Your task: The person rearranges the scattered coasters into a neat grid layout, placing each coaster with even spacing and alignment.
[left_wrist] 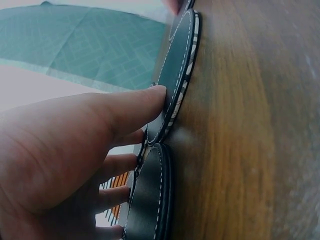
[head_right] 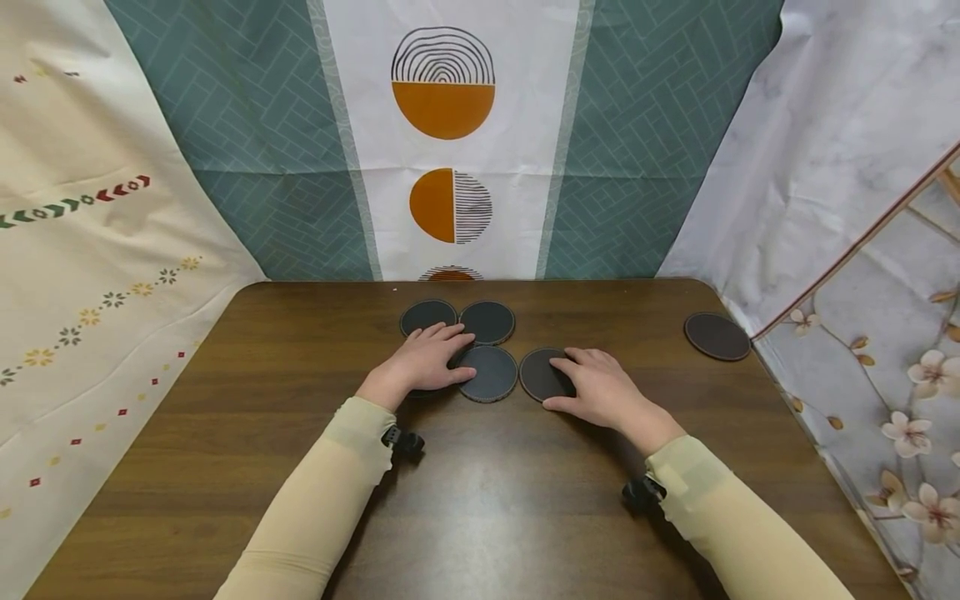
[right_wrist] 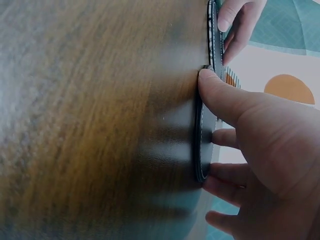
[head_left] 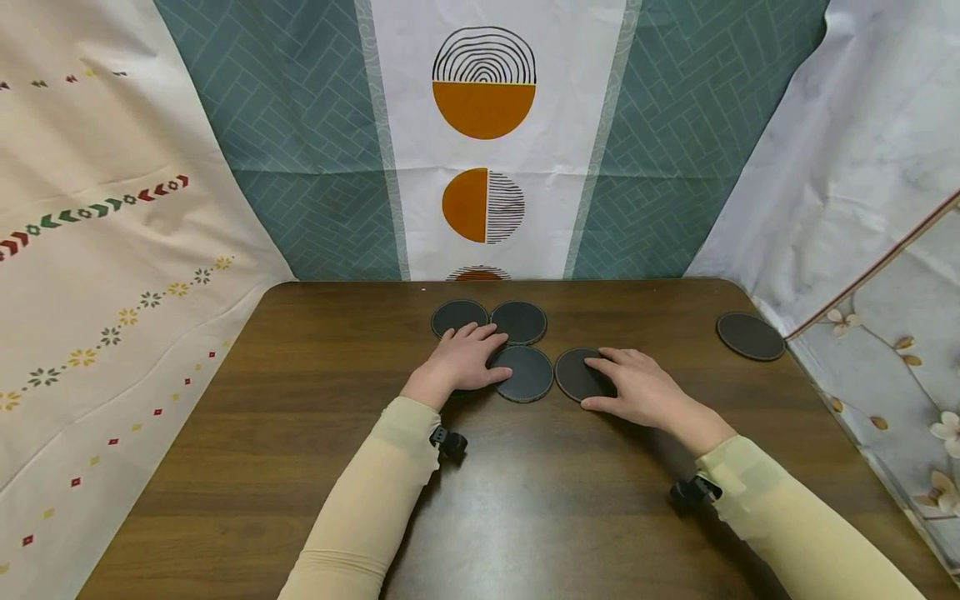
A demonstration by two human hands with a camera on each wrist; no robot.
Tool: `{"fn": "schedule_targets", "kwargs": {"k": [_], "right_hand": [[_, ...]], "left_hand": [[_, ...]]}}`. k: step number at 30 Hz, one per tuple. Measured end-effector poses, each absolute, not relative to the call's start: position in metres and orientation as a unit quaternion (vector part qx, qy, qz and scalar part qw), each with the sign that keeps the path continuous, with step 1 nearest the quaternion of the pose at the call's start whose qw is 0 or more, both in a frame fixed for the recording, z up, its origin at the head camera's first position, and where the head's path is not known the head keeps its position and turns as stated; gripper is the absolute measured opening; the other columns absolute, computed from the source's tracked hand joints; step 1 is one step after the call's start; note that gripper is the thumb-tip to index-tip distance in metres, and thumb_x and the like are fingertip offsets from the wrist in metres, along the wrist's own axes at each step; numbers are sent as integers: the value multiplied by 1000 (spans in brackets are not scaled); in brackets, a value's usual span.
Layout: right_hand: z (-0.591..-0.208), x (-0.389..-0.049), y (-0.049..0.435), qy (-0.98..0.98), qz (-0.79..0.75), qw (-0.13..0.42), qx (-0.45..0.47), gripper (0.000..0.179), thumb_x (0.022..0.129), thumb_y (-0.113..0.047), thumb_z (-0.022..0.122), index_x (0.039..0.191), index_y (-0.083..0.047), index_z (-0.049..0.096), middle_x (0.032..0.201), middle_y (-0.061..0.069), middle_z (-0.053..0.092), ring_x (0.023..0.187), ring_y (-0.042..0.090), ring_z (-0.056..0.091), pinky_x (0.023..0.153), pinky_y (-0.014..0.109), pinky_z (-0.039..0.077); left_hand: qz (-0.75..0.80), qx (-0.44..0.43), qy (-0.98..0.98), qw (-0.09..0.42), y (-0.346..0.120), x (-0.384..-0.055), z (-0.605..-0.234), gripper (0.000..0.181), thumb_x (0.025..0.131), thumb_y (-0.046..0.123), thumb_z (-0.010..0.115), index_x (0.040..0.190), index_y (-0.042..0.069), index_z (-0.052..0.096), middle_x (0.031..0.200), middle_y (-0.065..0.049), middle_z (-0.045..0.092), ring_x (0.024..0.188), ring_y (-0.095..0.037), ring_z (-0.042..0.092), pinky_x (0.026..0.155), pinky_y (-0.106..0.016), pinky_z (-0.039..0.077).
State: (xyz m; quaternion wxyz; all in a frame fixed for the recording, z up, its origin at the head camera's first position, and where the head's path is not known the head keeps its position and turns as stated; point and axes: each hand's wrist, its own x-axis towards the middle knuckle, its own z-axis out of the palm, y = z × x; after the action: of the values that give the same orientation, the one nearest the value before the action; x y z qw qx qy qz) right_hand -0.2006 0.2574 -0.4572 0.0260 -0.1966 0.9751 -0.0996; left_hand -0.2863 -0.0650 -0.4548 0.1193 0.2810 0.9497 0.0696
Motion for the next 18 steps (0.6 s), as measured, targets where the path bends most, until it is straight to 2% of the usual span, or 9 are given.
{"fn": "schedule_targets", "kwargs": {"k": [18], "right_hand": [[-458,-200,256,975,-114,33,-186,80,98,-53,83,158,-5,60,165,32,46,149,56,44,119,75,35]], "left_hand": [[67,281,951,113,-65,-285,-456,77,109,60,62,174,26,39,182,-4,28,168,-36,21,132,-64,16]]}}
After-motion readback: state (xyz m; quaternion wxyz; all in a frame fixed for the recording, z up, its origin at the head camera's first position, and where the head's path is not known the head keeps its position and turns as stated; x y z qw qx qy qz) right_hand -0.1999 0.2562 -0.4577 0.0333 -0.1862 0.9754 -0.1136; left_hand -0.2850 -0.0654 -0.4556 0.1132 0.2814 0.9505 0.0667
